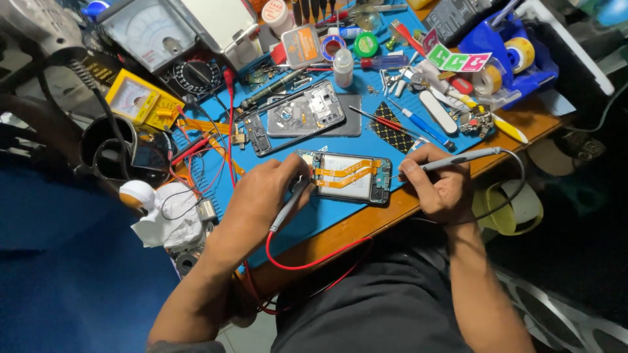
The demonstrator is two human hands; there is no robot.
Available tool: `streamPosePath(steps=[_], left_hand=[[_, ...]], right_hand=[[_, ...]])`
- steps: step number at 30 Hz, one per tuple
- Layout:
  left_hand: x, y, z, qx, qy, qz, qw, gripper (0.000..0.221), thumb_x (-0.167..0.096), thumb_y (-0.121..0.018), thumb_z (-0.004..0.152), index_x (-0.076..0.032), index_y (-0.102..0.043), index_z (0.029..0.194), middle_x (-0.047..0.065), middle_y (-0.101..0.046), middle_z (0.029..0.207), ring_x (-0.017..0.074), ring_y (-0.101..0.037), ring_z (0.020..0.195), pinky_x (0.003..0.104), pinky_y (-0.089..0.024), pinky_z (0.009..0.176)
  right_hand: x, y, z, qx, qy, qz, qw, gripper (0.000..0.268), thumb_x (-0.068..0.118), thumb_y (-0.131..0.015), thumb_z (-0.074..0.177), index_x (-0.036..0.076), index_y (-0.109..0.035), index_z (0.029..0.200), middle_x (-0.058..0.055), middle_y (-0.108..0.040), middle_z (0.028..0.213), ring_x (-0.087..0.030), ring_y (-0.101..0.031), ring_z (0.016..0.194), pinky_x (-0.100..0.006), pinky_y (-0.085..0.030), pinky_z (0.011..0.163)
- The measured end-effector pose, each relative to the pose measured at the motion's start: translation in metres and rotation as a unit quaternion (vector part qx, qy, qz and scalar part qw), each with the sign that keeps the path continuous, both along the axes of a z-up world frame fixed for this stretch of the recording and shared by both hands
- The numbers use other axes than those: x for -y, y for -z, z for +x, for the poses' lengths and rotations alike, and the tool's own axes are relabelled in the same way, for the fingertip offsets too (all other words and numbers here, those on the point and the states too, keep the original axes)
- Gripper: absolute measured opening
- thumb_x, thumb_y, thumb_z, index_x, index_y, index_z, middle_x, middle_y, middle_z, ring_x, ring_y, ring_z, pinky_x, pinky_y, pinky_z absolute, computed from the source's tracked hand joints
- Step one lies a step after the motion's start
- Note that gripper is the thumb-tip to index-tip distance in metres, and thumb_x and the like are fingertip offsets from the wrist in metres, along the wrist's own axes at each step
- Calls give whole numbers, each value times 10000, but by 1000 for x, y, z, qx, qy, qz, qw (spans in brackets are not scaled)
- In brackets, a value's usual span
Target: Using a multimeter to measure and test various components on a disassembled smartphone motherboard.
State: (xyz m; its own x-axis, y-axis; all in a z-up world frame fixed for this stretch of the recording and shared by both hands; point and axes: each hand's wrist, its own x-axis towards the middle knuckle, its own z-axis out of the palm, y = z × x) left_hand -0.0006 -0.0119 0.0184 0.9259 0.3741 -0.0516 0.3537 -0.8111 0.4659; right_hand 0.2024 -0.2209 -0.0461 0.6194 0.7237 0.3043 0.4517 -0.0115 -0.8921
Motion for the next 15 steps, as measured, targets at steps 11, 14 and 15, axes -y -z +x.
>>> streamPosePath(steps=[11, 14, 15], left_hand=[[-3, 0, 0, 2, 24, -17, 1000, 221, -213, -731, 905, -192, -613, 1090, 139, -704, 824, 360, -737, 765, 432, -609, 656], [-3, -2, 2, 15, 23, -30, 999, 200, -202, -714, 915, -176, -621, 1090, 150, -704, 814, 370, -738, 754, 443, -607, 653], [-4, 0, 1, 17, 23, -31, 999, 200, -200, -715, 916, -174, -621, 1091, 150, -703, 809, 370, -737, 748, 441, -607, 647]], right_hand=[[-1, 9, -1, 8, 10, -9, 1000, 234, 139, -663, 1011, 91, -722, 789, -52, -629, 536, -165, -611, 491, -199, -492, 633], [-1, 6, -2, -4, 16, -13, 1000, 231, 127, -655, 1004, 82, -713, 785, -58, -636, 547, -160, -618, 504, -223, -499, 613], [-2, 7, -2, -4, 16, -7, 1000, 236, 121, -652, 1008, 76, -710, 784, -66, -635, 549, -167, -616, 511, -235, -501, 615]])
